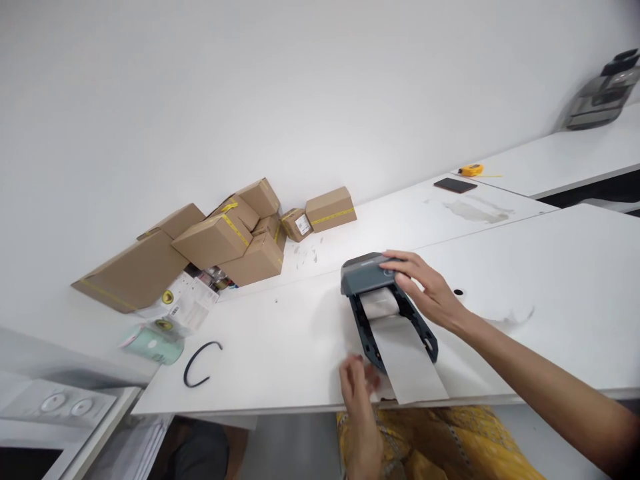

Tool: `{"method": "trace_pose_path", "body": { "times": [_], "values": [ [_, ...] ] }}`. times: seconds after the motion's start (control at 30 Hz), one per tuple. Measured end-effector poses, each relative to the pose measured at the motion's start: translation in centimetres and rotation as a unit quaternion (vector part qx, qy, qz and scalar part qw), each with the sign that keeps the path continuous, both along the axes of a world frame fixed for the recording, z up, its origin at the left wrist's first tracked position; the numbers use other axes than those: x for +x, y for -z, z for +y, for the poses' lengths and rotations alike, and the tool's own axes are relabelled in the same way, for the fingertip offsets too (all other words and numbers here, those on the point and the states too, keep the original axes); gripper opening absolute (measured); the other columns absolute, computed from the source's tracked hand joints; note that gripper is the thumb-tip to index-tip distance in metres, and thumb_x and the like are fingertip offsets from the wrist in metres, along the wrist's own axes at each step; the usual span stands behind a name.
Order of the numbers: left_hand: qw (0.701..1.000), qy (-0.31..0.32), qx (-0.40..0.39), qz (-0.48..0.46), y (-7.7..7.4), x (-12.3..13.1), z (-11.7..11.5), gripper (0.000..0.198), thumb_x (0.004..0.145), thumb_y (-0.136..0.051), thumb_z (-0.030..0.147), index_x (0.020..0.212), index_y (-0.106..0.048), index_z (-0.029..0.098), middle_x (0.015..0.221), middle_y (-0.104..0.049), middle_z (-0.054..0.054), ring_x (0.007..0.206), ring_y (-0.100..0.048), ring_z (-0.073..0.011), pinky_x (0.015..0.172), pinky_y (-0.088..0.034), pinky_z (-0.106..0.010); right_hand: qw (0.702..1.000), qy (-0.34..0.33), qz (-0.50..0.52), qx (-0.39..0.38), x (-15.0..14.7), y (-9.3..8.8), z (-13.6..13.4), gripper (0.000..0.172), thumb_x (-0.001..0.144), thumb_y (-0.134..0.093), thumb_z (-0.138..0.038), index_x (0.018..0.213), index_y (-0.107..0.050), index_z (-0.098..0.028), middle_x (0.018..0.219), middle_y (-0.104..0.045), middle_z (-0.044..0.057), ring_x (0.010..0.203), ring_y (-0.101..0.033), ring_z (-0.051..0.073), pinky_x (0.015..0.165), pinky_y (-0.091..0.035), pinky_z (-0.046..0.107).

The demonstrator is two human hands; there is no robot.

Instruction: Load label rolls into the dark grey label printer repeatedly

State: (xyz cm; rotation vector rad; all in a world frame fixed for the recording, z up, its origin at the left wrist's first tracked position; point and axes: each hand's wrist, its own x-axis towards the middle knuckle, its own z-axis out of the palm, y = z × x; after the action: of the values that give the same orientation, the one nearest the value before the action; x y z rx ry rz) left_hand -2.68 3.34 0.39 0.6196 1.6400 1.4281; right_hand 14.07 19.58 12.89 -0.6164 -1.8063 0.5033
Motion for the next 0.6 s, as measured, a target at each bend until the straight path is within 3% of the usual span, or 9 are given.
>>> {"method": "trace_pose_path", "body": {
  "times": [0.1, 0.2, 0.3, 0.4, 0.6],
  "values": [
    [0.996, 0.031, -0.031, -0.079, 0.6, 1.3, -3.0, 0.06, 0.079, -0.059, 0.078, 0.101, -0.07, 0.023, 0.111, -0.072, -0.013, 0.096, -0.071, -0.0278, 0.075, -0.06, -0.037, 0.999, -0.006, -0.027, 0.02, 1.1, 2.6, -2.1, 0.036, 0.104, -0.041, -0.034, 0.133, -0.064, -0.034, 0.147, -0.056, 0.007, 0.139, -0.05, 0.028, 0.116, -0.042, 0.05],
    [0.991, 0.096, -0.047, -0.084, 0.0, 2.3, -2.8, 0.062, 0.064, -0.071, 0.082, 0.086, -0.074, 0.024, 0.096, -0.074, -0.01, 0.087, -0.071, -0.0271, 0.065, -0.059, -0.035, 0.999, -0.004, -0.046, 0.022, 1.8, 5.0, -3.4, 0.041, 0.104, -0.039, -0.034, 0.139, -0.061, -0.036, 0.155, -0.049, 0.004, 0.144, -0.045, 0.03, 0.119, -0.039, 0.053],
    [0.985, 0.152, -0.052, -0.071, -0.6, 3.2, -1.6, 0.066, 0.057, -0.077, 0.08, 0.086, -0.077, 0.021, 0.088, -0.075, -0.01, 0.082, -0.07, -0.0257, 0.065, -0.057, -0.033, 0.999, -0.003, -0.05, 0.019, 2.2, 6.9, -4.6, 0.043, 0.105, -0.035, -0.036, 0.142, -0.058, -0.035, 0.156, -0.049, 0.005, 0.145, -0.043, 0.03, 0.119, -0.039, 0.055],
    [0.978, 0.185, -0.056, -0.076, -0.4, 4.0, -1.4, 0.069, 0.056, -0.08, 0.077, 0.086, -0.079, 0.015, 0.082, -0.076, -0.012, 0.076, -0.069, -0.0244, 0.068, -0.056, -0.034, 0.999, 0.005, -0.034, 0.023, 2.2, 8.0, -5.7, 0.042, 0.105, -0.035, -0.032, 0.138, -0.06, -0.035, 0.144, -0.059, 0.006, 0.142, -0.047, 0.03, 0.115, -0.043, 0.055],
    [0.979, 0.18, -0.049, -0.086, 1.0, 4.1, -2.6, 0.067, 0.06, -0.081, 0.074, 0.085, -0.08, 0.012, 0.077, -0.076, -0.012, 0.069, -0.068, -0.0216, 0.067, -0.055, -0.032, 0.999, 0.036, -0.008, 0.029, 1.6, 9.5, -6.8, 0.039, 0.101, -0.042, -0.021, 0.132, -0.064, -0.033, 0.132, -0.066, 0.007, 0.134, -0.054, 0.03, 0.106, -0.048, 0.052]
  ]
}}
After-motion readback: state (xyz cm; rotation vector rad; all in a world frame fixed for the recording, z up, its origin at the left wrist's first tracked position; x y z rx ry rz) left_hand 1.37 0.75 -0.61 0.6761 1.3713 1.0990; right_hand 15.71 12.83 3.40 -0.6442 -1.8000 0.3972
